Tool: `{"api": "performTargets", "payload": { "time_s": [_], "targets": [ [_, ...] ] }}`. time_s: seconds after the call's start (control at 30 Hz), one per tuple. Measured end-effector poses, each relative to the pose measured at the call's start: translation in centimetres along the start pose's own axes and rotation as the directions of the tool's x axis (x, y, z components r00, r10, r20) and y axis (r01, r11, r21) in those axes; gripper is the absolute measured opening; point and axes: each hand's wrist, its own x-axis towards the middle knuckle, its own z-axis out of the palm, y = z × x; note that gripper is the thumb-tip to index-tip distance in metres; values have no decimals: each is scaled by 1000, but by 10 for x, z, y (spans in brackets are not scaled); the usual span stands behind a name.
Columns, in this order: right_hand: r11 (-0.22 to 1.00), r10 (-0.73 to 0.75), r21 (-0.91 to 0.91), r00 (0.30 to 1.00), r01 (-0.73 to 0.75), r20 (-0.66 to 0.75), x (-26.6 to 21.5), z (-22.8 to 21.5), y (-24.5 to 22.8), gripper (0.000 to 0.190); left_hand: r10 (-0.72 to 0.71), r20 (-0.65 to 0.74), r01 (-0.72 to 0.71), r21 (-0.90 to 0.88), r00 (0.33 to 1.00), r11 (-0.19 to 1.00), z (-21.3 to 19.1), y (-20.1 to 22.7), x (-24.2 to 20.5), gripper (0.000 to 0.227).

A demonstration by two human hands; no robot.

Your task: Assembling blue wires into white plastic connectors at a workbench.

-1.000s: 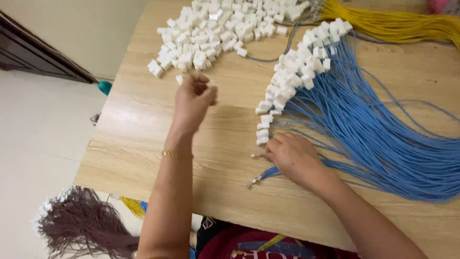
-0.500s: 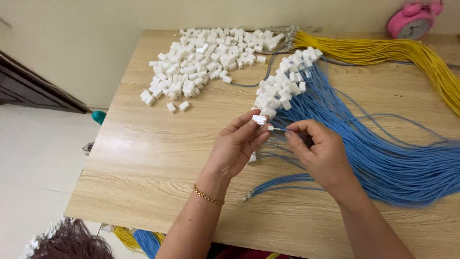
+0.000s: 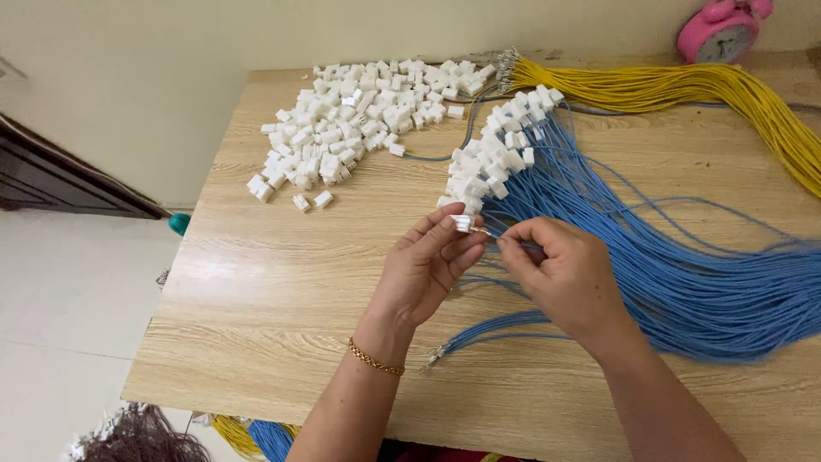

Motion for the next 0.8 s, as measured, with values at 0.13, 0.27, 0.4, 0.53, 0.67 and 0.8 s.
{"api": "performTargets", "payload": {
  "time_s": [0.13,0.27,0.4,0.53,0.67,0.8],
  "targets": [
    [1000,24,-14,999,-24,21,1,-1,-2,12,-5,8,4,6,1000,1000,0,0,1,30],
    [1000,15,-22,999,-14,47,1,0,-4,13,0,-4,0,7,1000,1000,1,0,-1,30],
    [999,-18,-35,999,19,46,2,3,-2,14,20,12,-21,44,1000,999,1,2,-4,30],
    [984,-86,-155,996,86,4,1,3,-2,14,52,36,-56,97,998,994,2,0,-5,28],
    [956,-165,-250,986,151,-34,0,8,-3,15,86,14,-87,162,996,983,1,-6,-3,26],
    [971,-168,-176,985,161,-28,-1,12,-3,14,97,-9,-92,221,995,971,2,-12,-3,24]
  ]
}}
